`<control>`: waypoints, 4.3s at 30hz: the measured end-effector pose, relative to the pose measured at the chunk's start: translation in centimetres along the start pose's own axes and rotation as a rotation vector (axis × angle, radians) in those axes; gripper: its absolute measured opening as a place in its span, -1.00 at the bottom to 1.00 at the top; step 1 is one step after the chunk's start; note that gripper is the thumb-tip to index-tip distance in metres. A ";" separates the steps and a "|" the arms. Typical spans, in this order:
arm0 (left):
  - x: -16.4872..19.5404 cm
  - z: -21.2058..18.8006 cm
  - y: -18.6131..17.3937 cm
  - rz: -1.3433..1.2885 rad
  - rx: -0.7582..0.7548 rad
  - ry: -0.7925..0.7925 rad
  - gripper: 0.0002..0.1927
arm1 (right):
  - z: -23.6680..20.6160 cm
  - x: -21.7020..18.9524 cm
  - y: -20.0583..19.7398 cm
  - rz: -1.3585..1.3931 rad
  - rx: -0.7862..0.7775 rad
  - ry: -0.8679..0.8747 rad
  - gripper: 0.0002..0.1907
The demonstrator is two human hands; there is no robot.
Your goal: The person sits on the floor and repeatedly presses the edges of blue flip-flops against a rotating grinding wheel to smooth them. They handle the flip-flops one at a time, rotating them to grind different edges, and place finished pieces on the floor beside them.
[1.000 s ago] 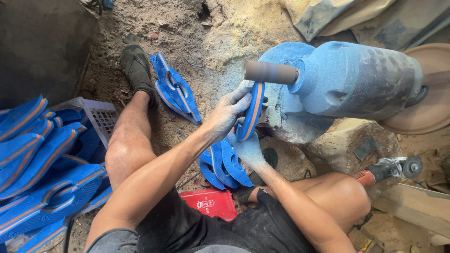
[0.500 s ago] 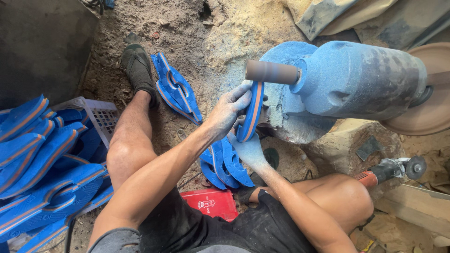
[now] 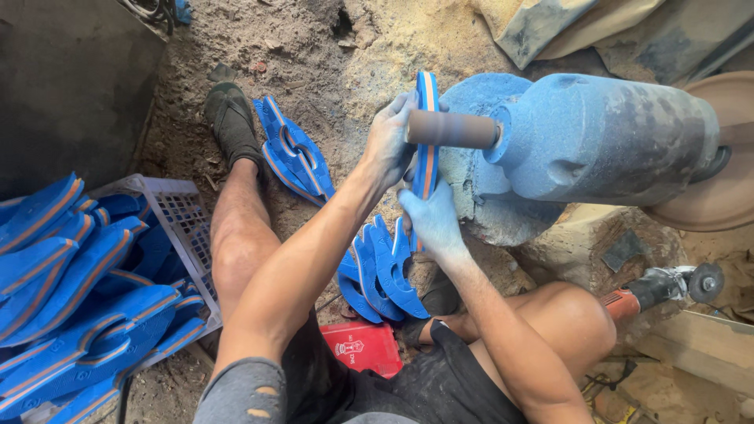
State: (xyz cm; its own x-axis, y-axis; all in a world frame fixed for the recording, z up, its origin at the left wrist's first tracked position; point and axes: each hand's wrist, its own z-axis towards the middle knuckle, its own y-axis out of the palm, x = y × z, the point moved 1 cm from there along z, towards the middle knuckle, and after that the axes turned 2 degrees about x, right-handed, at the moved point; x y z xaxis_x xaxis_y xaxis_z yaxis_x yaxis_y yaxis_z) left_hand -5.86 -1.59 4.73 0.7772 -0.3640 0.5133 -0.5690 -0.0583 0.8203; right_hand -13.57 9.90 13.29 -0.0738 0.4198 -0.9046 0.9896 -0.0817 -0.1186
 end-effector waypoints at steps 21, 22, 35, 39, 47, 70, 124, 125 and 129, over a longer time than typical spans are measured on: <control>0.9 1.0 0.5 0.022 0.062 -0.002 -0.68 | 1.5 0.1 0.2 0.080 -0.031 0.019 -0.82; 0.6 0.4 0.4 0.027 0.060 0.001 -0.69 | 1.0 0.4 0.2 0.067 -0.026 0.020 -0.85; 0.2 -6.7 0.9 0.124 -0.019 -0.037 -0.66 | -3.0 6.2 -0.8 -0.007 -0.041 -0.043 -0.89; 1.1 -8.7 1.2 0.192 -0.085 -0.053 -0.61 | -3.8 7.8 -1.0 0.010 -0.068 -0.080 -0.92; 2.0 -12.5 0.9 0.465 -0.311 -0.096 -0.57 | -6.0 10.3 -1.0 -0.045 -0.164 -0.199 -0.74; 2.0 -3.7 -0.9 0.212 0.259 -0.036 -0.83 | 0.4 1.4 -1.9 0.224 -0.272 0.112 -0.70; 4.3 -11.2 2.6 0.684 -0.096 0.008 -0.56 | -5.0 7.5 0.5 0.219 -0.280 -0.014 -0.78; 4.5 -11.3 2.7 0.724 -0.101 0.019 -0.56 | -5.0 7.4 0.7 0.228 -0.279 -0.031 -0.72; 5.1 -11.9 3.3 0.809 -0.089 -0.001 -0.53 | -5.1 7.2 0.9 0.226 -0.321 -0.063 -0.66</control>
State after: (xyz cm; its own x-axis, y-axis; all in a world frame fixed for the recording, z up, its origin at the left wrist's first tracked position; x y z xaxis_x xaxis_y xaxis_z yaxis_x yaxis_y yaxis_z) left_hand -0.54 7.40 13.07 0.1342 -0.2626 0.9555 -0.9308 0.2975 0.2124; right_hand -12.58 17.42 8.77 0.1530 0.3668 -0.9176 0.9693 0.1252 0.2117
